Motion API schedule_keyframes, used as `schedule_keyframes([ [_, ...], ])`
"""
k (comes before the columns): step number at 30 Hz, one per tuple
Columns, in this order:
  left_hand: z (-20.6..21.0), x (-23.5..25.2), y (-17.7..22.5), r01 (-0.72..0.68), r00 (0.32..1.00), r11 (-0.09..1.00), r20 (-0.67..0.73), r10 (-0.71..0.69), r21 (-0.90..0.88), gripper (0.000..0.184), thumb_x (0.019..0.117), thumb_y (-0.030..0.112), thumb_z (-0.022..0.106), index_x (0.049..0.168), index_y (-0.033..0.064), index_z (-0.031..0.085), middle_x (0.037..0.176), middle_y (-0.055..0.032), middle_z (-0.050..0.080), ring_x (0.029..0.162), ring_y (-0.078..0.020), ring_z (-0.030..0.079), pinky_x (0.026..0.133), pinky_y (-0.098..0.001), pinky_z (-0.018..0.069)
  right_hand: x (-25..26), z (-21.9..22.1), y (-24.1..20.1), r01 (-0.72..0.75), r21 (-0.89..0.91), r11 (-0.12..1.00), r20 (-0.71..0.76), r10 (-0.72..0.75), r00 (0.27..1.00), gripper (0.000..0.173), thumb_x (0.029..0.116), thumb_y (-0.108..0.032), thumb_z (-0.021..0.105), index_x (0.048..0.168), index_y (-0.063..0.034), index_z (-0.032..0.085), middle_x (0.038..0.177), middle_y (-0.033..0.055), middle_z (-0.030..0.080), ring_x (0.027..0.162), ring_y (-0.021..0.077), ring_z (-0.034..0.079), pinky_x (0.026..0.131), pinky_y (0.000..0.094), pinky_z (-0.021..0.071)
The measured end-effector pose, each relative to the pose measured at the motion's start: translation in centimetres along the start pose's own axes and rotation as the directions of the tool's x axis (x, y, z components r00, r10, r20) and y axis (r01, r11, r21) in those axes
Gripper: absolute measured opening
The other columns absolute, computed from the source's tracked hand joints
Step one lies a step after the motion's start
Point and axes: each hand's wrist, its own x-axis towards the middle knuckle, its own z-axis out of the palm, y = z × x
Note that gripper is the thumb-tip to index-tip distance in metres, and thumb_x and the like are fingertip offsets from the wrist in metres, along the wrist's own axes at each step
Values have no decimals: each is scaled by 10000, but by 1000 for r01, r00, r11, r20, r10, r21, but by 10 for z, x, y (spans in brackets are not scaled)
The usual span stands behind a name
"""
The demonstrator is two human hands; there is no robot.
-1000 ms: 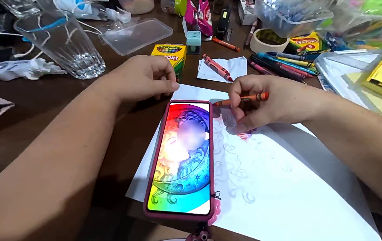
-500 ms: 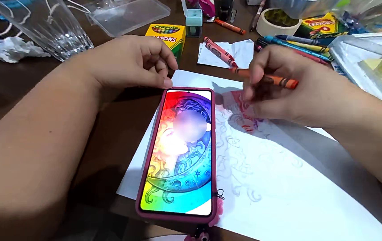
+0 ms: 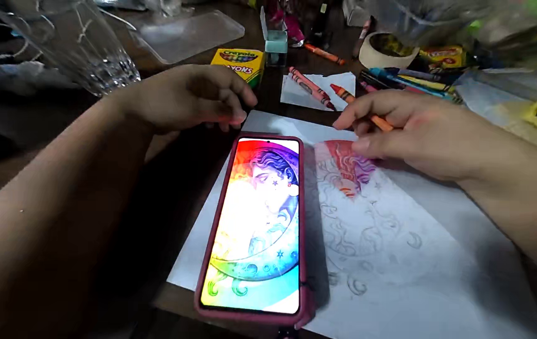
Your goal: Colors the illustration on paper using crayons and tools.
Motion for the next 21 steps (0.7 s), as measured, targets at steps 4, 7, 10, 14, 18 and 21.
schedule_keyframes([
  [4,2,-1,7,52,999,999,-14,-52,-9,261,938,70,573,1198,76,598,873,61,655,731,-9,632,652,-181,547,-1,-1,-2,-12,-75,997,92,19,996,163,804,-131,783,913,-126,661,879,-35,595,701,4,529,595,164,434],
  [7,1,0,5,70,998,997,-2,-70,-26,280,934,78,575,1212,99,598,886,66,674,748,-13,646,644,-179,544,1,-1,-4,-46,-121,992,128,62,990,187,748,-155,821,708,-172,639,838,-43,570,711,1,524,559,130,392],
  [10,-1,0,3,96,995,995,14,-96,-34,291,929,110,579,1217,142,603,914,76,690,783,-13,658,637,-175,540,3,0,-14,-155,-166,974,149,180,972,238,753,-86,834,669,-144,619,838,-12,574,721,32,535,567,166,404],
  [14,-2,1,0,87,996,996,17,-86,-37,303,929,124,565,1226,155,614,932,82,698,804,-18,663,649,-184,547,4,2,-23,-224,-225,948,148,261,954,248,771,-57,828,668,-138,618,843,-2,594,727,57,545,584,211,414],
  [18,-3,1,-1,83,996,996,28,-82,-22,311,927,149,554,1233,173,609,929,97,702,801,-1,652,651,-166,525,5,6,-26,-235,-225,945,138,270,953,287,782,-44,810,633,-136,582,827,3,574,732,55,541,574,197,404],
  [21,-6,2,-5,91,995,996,41,-90,-22,315,935,164,570,1245,189,617,947,84,709,816,-13,664,647,-173,537,5,7,-27,-239,-238,941,135,276,952,313,784,-38,802,616,-138,559,823,2,571,725,55,528,563,201,381],
])
